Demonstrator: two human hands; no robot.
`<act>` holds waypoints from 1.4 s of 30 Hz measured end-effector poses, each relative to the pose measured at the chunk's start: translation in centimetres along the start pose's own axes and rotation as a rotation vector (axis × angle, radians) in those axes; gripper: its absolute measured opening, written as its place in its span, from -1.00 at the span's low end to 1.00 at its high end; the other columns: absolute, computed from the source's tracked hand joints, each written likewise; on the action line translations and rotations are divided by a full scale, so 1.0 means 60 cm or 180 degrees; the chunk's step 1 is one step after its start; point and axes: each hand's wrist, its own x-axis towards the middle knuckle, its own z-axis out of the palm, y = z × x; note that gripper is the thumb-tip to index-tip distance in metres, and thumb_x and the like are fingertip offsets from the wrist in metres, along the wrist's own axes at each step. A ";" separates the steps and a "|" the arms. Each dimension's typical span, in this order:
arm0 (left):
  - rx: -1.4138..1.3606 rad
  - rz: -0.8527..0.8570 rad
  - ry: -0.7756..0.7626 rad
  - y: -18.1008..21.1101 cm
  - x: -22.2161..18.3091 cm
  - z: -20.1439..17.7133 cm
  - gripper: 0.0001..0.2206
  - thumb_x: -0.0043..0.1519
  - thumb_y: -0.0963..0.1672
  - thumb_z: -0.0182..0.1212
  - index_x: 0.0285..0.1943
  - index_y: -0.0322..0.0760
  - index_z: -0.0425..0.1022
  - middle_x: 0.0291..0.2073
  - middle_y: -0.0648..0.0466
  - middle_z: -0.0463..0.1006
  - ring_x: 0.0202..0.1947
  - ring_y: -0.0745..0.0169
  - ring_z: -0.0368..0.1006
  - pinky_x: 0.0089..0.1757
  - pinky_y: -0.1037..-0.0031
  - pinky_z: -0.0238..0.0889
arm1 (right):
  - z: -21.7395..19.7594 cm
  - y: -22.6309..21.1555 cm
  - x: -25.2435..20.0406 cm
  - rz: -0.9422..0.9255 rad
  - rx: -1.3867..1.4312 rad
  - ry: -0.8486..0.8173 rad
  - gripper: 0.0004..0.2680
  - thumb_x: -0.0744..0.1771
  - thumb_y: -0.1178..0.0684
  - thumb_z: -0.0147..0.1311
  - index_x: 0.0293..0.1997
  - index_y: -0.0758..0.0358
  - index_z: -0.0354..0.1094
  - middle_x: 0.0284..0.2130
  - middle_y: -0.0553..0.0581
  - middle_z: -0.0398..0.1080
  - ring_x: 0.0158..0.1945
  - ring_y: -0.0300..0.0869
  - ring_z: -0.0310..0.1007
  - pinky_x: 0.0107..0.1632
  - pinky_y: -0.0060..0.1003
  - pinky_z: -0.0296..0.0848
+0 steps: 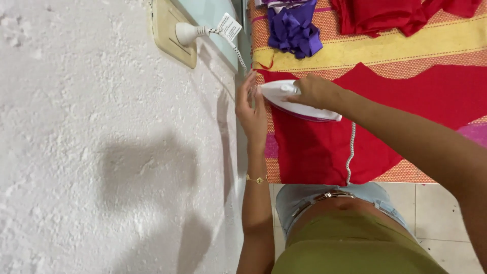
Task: Ironing and smoothing out various pieces of red fabric on an ironing board
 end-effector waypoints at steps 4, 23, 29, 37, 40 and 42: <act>0.0257 -0.0261 0.0294 0.003 -0.064 -0.020 -0.64 0.60 -0.06 -0.05 0.52 -0.25 0.37 0.45 -0.13 0.41 0.45 -0.19 0.37 0.33 0.03 0.37 | -0.021 -0.017 0.011 0.0371 0.0463 0.0374 -0.48 0.39 -0.48 0.10 -0.19 0.35 0.52 -0.69 0.28 0.49 -0.64 0.04 0.59 -0.40 -0.11 0.65; 0.0071 -0.0298 0.0827 -0.008 -0.098 -0.071 -0.67 0.62 -0.10 -0.17 0.52 -0.17 0.32 0.44 -0.06 0.38 0.47 0.02 0.32 0.37 0.21 0.31 | 0.022 -0.046 -0.067 0.0567 0.0274 0.0081 -0.40 0.39 -0.56 0.00 0.18 0.28 0.56 -0.02 0.55 0.58 0.09 0.47 0.59 0.08 0.33 0.59; 0.0134 -0.0291 0.0765 -0.020 -0.102 -0.068 -0.66 0.62 -0.10 -0.20 0.52 -0.20 0.31 0.44 -0.08 0.38 0.46 0.00 0.32 0.35 0.19 0.32 | 0.024 -0.082 -0.101 0.0503 0.0236 -0.0079 -0.44 0.38 -0.50 0.06 0.19 0.29 0.55 0.00 0.56 0.56 0.11 0.47 0.59 0.09 0.31 0.60; 0.0154 -0.0246 0.0806 -0.028 -0.096 -0.078 -0.65 0.63 -0.08 -0.22 0.53 -0.20 0.30 0.44 -0.06 0.37 0.45 0.00 0.32 0.34 0.18 0.35 | 0.055 -0.075 -0.101 0.0442 0.0155 -0.0261 -0.42 0.36 -0.53 0.04 0.21 0.23 0.55 0.03 0.55 0.57 0.15 0.44 0.58 0.12 0.31 0.59; 0.0212 -0.0222 0.0766 -0.017 -0.097 -0.079 -0.65 0.63 -0.07 -0.22 0.54 -0.20 0.29 0.45 -0.08 0.36 0.47 -0.04 0.32 0.34 0.15 0.34 | 0.061 -0.073 -0.089 0.0573 0.0298 0.0160 -0.42 0.38 -0.54 0.06 0.17 0.29 0.56 -0.06 0.52 0.57 0.06 0.46 0.60 0.05 0.32 0.60; 0.0217 -0.0266 0.0696 -0.013 -0.093 -0.079 -0.64 0.62 -0.09 -0.23 0.56 -0.21 0.27 0.46 -0.10 0.34 0.49 -0.06 0.29 0.36 0.18 0.31 | 0.087 -0.074 -0.120 0.0493 0.0140 -0.0151 -0.39 0.36 -0.59 -0.02 0.19 0.21 0.55 -0.04 0.50 0.59 0.09 0.42 0.62 0.07 0.31 0.61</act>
